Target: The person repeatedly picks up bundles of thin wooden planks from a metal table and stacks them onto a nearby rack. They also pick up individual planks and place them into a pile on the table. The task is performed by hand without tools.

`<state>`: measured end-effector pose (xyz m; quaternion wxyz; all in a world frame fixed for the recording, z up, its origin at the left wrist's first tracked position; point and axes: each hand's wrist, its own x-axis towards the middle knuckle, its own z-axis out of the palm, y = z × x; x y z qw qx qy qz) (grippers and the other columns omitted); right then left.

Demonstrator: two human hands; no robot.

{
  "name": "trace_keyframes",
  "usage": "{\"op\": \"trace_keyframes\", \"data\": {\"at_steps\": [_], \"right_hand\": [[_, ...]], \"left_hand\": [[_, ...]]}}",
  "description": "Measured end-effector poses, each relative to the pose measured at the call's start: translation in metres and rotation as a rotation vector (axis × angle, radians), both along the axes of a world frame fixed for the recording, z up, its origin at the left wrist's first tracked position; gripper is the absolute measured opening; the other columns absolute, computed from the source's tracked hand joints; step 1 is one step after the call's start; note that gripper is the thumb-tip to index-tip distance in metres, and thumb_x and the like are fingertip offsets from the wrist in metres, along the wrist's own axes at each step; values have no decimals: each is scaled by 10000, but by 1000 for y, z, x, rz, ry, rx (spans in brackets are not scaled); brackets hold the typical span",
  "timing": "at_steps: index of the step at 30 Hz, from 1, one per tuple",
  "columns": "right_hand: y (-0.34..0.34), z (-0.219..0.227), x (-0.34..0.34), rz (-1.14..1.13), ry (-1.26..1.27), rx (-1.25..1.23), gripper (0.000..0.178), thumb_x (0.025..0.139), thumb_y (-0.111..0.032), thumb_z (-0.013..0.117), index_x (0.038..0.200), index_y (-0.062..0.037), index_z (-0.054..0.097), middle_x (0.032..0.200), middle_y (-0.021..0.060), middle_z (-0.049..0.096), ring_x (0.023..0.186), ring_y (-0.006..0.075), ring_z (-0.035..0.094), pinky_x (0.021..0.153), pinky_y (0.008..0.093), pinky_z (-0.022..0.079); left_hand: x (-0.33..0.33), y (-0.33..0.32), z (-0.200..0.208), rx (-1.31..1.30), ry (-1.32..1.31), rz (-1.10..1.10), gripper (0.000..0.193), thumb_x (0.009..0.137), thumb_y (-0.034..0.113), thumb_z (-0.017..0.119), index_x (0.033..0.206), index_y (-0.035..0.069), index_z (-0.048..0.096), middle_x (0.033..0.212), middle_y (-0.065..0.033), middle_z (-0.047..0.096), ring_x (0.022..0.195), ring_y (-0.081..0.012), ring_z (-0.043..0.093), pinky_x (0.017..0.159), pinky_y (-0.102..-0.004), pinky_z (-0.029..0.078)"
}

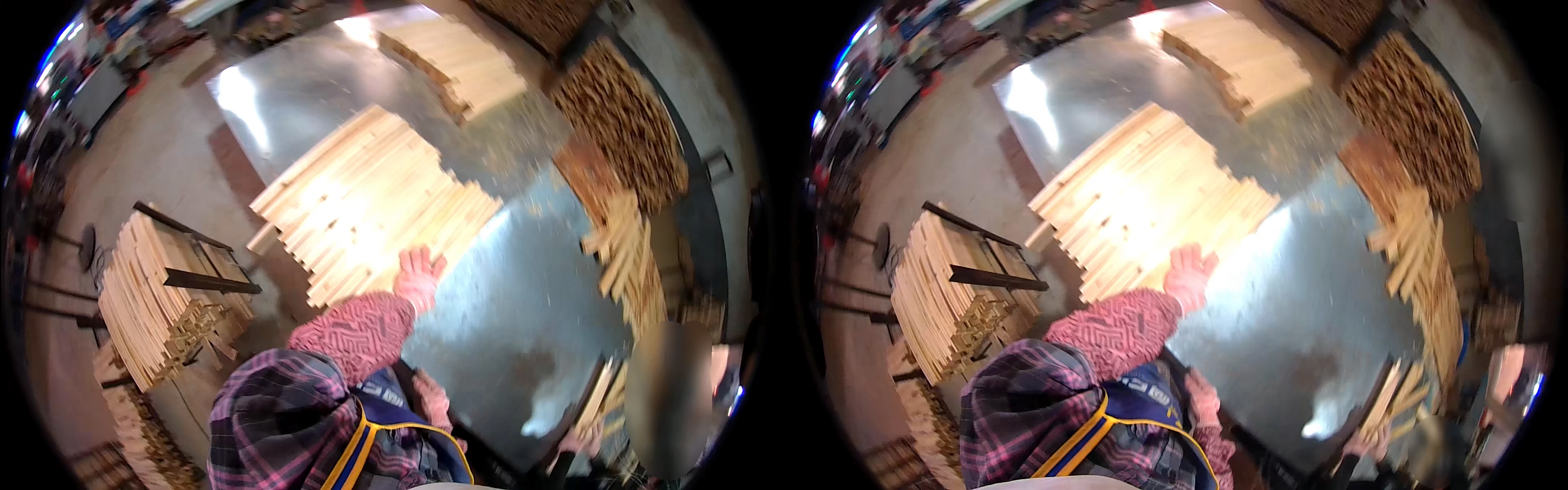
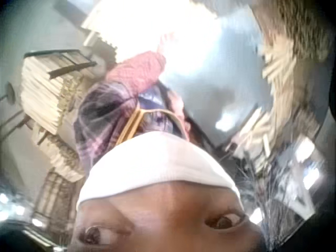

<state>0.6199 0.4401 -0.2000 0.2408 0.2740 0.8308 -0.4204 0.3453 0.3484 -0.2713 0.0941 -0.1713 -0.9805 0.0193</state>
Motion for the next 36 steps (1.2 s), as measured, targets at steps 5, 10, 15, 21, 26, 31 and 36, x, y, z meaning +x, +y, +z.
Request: {"op": "trace_keyframes", "data": {"at_steps": [5,10,15,21,26,31,36], "right_hand": [[-20,22,61,-98,-97,-46,504,921,-451,658,1368,-222,619,1265,79,691,1218,216,627,1033,329,452],[-12,34,35,28,-69,-32,464,936,-378,677,1336,-144,646,1251,59,704,1125,182,672,968,293,491],[-23,7,-2,-167,113,-83,494,942,-356,673,1364,-106,621,1184,56,726,1009,135,668,910,283,501],[-31,5,-147,-233,444,-178,513,987,-296,634,1433,-61,540,968,7,675,753,90,573,685,243,504],[-18,17,-187,-646,492,-394,494,1003,-196,614,1462,-57,499,1007,34,665,829,116,615,721,256,548],[-13,-59,-163,-748,721,-220,447,1022,-201,576,1440,-49,525,1234,102,669,1023,186,644,910,299,528],[10,11,-123,-668,406,258,402,1059,-262,465,1394,-67,572,1270,130,680,1133,231,647,963,325,494]], "left_hand": [[55,11,-8,-15,-212,-80,721,810,324,551,1501,241,359,1565,-184,303,1445,-387,260,1200,-581,146],[5,-45,14,-304,-167,0,786,819,347,580,1544,216,306,1612,-186,239,1507,-399,148,1212,-591,50],[-16,-78,121,90,-522,-152,906,795,387,674,1573,183,258,1599,-226,235,1486,-457,174,1194,-622,69],[-54,-161,136,795,-527,-250,695,862,308,730,1454,60,465,1484,-219,439,1410,-351,382,1177,-449,298],[-114,-316,110,1170,-276,138,429,934,124,625,1343,9,565,1262,-160,629,1105,-300,603,1000,-387,467],[-164,-431,108,333,-343,614,541,890,403,603,1319,74,593,1122,-245,678,1152,-406,614,968,-454,497],[-109,-389,129,377,-956,512,603,887,593,573,1276,140,646,1196,-191,677,1178,-323,621,985,-431,481]]}}
